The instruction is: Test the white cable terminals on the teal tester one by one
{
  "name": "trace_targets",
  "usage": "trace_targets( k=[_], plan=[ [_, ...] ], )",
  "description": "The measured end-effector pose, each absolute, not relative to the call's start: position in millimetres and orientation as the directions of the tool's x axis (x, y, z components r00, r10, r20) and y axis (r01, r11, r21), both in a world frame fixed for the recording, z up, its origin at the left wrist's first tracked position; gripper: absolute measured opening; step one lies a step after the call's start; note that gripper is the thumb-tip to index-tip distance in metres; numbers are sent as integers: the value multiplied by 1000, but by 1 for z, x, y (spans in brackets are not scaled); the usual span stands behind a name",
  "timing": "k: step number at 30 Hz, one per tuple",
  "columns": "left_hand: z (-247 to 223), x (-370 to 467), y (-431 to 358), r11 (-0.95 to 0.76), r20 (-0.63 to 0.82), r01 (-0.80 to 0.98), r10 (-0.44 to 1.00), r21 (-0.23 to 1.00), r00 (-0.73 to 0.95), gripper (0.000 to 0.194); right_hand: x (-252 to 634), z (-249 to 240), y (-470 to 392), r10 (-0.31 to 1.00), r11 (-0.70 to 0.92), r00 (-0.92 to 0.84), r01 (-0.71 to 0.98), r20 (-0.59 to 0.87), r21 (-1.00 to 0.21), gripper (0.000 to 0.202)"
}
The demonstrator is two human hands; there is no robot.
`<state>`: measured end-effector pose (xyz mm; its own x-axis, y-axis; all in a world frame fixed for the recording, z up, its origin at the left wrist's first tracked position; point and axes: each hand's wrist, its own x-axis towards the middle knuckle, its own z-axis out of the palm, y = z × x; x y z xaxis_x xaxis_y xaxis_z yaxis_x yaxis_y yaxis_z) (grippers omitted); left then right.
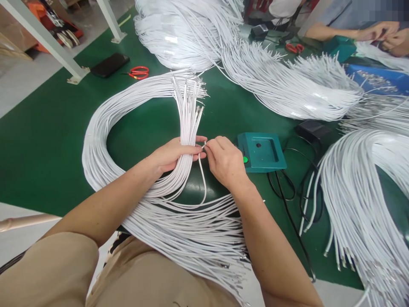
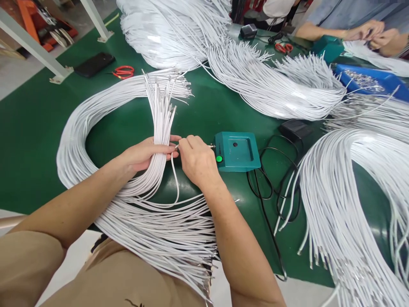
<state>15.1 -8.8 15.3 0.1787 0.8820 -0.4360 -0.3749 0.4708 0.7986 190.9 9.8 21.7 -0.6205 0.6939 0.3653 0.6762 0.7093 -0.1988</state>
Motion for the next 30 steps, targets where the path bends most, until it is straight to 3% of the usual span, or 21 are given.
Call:
trace_targets(
  k=[4, 7, 14, 20, 27, 30],
  plan=[
    [13, 17, -6, 438, -424, -330, 898, 836, 117, 44, 200, 23, 18, 732, 637, -570, 767, 373, -80, 26],
    [11, 19, -4, 421, -414, -284, 906, 862, 87, 44, 207, 21, 26, 769, 600, -564, 799, 301, -36, 26],
    [8, 25, -3, 381, -383, -225, 923, 897, 33, 42, 210, 19, 32, 781, 613, -586, 786, 215, -84, 20],
    [3, 29, -1, 381, -390, -190, 921, 905, -12, 42, 210, 18, 35, 760, 616, -579, 786, 295, -47, 25],
    [-7, 30, -1, 368, -370, -171, 929, 914, 20, 42, 213, 20, 33, 768, 613, -574, 788, 283, -65, 19],
    [-5, 31, -1, 373, -377, -189, 926, 908, 19, 41, 221, 19, 31, 817, 497, -445, 866, 366, -55, 22]
  ],
)
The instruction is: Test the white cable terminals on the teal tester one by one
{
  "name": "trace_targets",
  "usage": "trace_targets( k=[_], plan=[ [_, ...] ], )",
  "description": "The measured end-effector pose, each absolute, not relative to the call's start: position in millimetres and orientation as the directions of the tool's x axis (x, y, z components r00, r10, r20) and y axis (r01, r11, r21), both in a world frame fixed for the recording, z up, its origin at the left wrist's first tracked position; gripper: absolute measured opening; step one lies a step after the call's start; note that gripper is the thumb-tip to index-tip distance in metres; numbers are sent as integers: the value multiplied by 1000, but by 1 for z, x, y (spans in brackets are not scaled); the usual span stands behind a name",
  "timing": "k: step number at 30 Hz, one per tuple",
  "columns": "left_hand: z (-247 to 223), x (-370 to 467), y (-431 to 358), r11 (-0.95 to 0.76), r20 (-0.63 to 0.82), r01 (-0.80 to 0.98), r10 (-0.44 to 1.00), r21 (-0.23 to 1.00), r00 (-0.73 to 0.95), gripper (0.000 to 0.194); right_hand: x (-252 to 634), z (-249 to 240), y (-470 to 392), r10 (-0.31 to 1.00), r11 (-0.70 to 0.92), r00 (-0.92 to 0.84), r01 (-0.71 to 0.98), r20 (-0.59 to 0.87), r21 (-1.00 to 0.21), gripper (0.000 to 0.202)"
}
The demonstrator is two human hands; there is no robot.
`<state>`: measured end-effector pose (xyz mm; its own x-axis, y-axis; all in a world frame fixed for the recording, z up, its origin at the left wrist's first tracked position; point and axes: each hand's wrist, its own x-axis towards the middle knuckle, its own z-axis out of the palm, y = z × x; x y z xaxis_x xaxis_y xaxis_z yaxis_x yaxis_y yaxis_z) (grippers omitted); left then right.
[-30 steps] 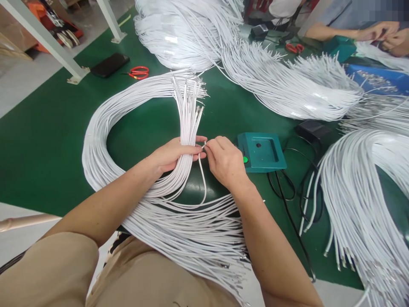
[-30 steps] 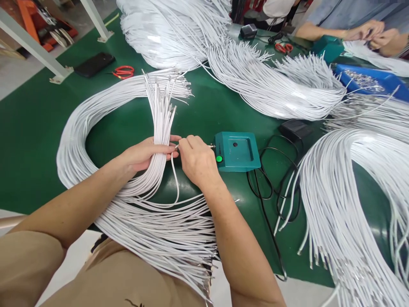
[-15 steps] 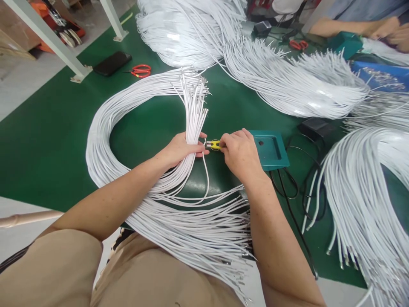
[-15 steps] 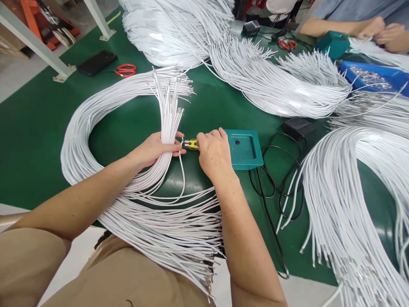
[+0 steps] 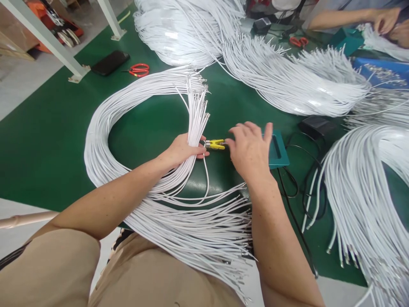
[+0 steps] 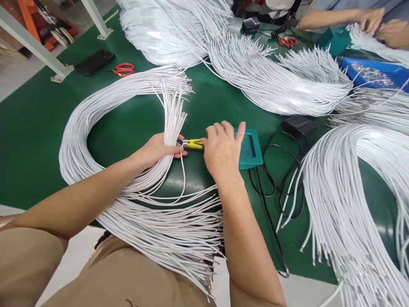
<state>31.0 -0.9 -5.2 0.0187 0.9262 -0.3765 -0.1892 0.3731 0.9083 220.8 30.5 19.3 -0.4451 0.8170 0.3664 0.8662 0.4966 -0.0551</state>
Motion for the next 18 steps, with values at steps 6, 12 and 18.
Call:
trace_targets(
  k=[6, 12, 18],
  plan=[
    [0, 26, -1, 431, -433, -184, 901, 883, 31, 42, 230, 11, 33, 891, 310, -278, 950, 358, -32, 36],
    [6, 17, -6, 359, -359, -182, 933, 915, 36, 43, 228, 25, 31, 873, 378, -256, 893, 416, -244, 34],
    [18, 20, -13, 313, -306, -156, 949, 937, 70, 51, 234, 46, 27, 866, 440, -198, 736, 458, -514, 25]
  ],
)
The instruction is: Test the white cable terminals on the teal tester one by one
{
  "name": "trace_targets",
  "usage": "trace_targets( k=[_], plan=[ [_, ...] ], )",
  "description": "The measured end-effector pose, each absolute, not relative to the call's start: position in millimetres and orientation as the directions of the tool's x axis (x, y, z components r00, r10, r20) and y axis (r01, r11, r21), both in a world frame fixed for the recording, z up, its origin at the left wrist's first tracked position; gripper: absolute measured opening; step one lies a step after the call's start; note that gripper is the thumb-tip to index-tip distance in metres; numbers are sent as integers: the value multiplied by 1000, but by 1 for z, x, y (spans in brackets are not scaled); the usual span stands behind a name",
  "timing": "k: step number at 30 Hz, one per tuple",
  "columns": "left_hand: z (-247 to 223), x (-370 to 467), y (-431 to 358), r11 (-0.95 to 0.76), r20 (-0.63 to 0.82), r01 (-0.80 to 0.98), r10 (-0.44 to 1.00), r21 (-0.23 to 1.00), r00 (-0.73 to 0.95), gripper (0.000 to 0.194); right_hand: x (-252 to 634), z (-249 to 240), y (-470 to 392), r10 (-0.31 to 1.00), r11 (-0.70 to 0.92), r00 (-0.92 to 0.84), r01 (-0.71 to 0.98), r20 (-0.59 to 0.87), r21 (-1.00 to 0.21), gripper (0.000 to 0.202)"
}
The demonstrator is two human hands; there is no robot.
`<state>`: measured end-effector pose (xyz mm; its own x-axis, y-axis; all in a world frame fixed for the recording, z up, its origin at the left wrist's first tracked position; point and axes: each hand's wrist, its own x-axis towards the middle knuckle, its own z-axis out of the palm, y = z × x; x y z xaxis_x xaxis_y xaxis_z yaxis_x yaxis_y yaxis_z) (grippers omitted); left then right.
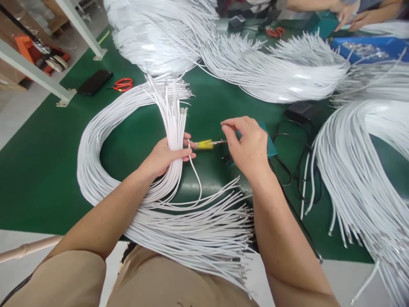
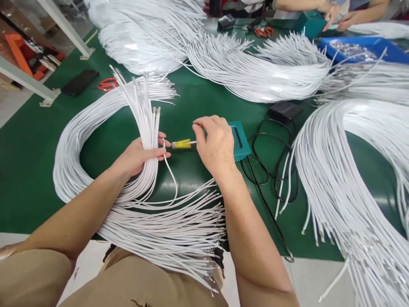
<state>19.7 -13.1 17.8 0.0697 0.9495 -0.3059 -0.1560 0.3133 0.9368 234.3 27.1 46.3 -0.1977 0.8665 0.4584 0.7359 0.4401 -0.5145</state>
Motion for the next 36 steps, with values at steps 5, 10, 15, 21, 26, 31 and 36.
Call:
trace_targets(
  k=[5, 10, 15, 21, 26, 31, 36],
  plan=[
    [25, 26, -21, 353, -344, -75, 933, 933, 107, 51, 247, 54, 28, 930, 349, -165, 673, 328, -652, 23],
    [27, 30, -24, 354, -343, -45, 925, 934, 160, 43, 255, 71, 17, 941, 336, -264, 641, 212, -690, 24],
    [24, 31, -25, 353, -346, 2, 916, 936, 206, 38, 273, 69, -12, 881, 367, -470, 754, -58, -545, 18],
    [20, 32, -26, 349, -342, 1, 916, 937, 212, 36, 303, 47, -43, 859, 355, -470, 833, -204, -425, 30],
    [20, 35, -26, 341, -327, -26, 918, 940, 223, 35, 309, 41, -53, 835, 360, -487, 836, -257, -414, 31],
    [19, 36, -28, 333, -316, -28, 916, 943, 245, 35, 304, 33, -55, 830, 413, -505, 841, -236, -349, 20],
    [21, 39, -31, 302, -288, -4, 914, 953, 284, 33, 298, 46, -49, 881, 365, -455, 826, -127, -430, 18]
  ],
)
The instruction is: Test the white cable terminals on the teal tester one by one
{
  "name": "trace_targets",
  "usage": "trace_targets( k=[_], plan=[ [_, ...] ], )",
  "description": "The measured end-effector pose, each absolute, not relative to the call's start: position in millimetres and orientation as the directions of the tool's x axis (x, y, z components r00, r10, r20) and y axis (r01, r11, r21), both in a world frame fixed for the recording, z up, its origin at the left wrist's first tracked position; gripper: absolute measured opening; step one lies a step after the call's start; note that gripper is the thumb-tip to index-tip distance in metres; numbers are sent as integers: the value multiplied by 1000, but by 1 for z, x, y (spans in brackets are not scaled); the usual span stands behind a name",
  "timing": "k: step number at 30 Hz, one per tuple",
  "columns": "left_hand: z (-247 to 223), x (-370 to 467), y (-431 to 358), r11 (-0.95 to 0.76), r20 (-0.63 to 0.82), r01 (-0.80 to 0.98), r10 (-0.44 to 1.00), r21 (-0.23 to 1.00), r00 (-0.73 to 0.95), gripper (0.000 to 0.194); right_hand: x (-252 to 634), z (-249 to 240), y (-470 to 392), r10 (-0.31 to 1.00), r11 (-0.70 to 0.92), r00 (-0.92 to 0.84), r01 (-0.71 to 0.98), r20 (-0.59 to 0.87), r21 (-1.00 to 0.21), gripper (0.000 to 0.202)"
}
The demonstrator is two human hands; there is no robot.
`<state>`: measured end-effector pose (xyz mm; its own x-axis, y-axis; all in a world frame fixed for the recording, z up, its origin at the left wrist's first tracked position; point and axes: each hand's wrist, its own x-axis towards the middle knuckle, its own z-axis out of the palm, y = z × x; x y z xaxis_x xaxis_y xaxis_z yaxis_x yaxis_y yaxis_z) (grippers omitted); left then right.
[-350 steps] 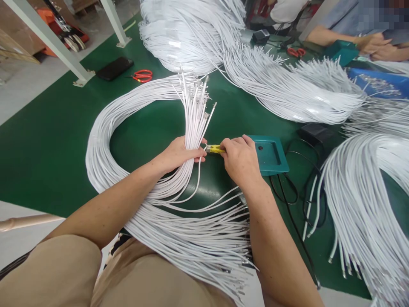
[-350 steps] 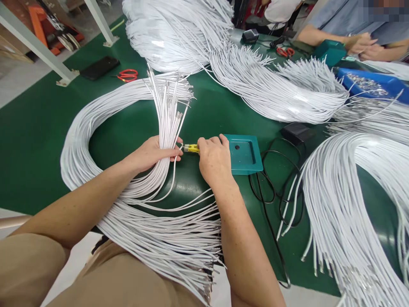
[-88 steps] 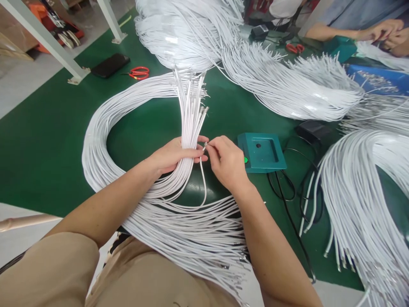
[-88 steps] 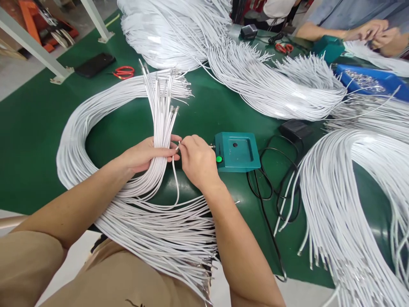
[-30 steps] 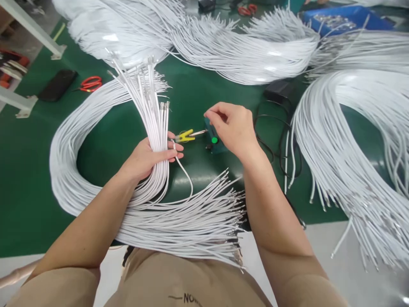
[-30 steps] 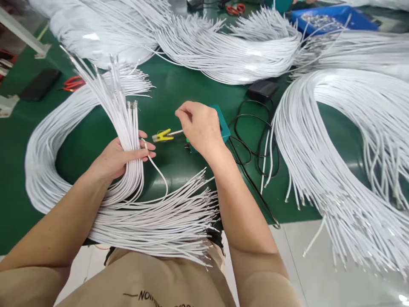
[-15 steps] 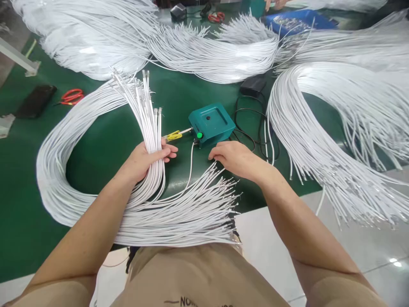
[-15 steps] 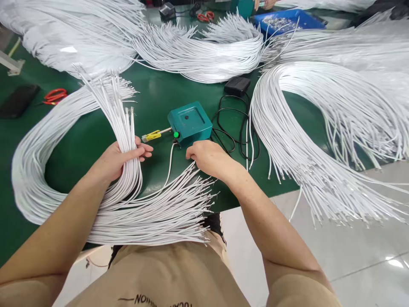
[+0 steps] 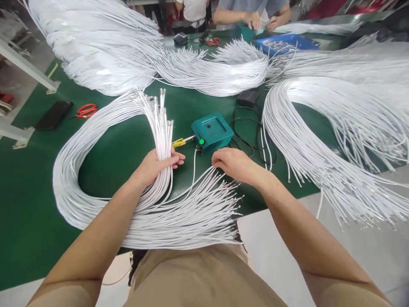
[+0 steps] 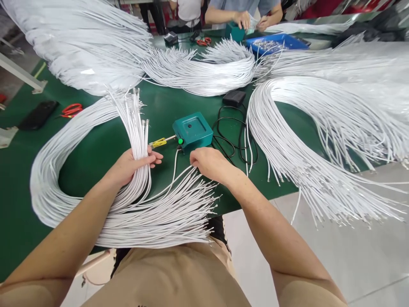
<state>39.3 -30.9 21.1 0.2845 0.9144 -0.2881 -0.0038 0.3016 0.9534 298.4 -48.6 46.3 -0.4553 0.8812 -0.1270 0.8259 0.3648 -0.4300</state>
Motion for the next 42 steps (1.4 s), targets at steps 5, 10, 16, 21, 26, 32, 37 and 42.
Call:
trace_targets(
  k=[5, 10, 16, 21, 26, 32, 37, 42],
  plan=[
    [24, 41, -34, 231, -198, -63, 922, 971, 333, 31, 261, 79, -27, 887, 428, -444, 692, 125, -582, 14],
    [28, 36, -31, 189, -139, -169, 953, 967, 270, 29, 221, 80, -6, 889, 398, -415, 493, 193, -774, 11],
    [32, 29, -24, 217, -152, -266, 958, 939, 245, 31, 199, 51, 10, 955, 206, -247, 161, 163, -965, 8],
    [28, 26, -22, 219, -153, -279, 959, 935, 238, 30, 196, 46, 21, 994, 88, -57, -88, 94, -992, 10],
    [28, 27, -23, 225, -175, -251, 963, 942, 206, 30, 197, 44, 19, 962, -56, -274, -110, -23, -992, 32],
    [25, 27, -21, 233, -186, -216, 958, 948, 218, 31, 190, 37, 9, 957, 42, -283, -46, 54, -998, 14],
    [26, 26, -20, 219, -162, -235, 958, 947, 238, 31, 185, 34, 7, 968, 220, -132, 32, 214, -975, 12],
    [29, 24, -19, 239, -171, -280, 954, 930, 247, 32, 190, 37, 10, 966, 44, -250, -68, 60, -997, 31]
  ],
)
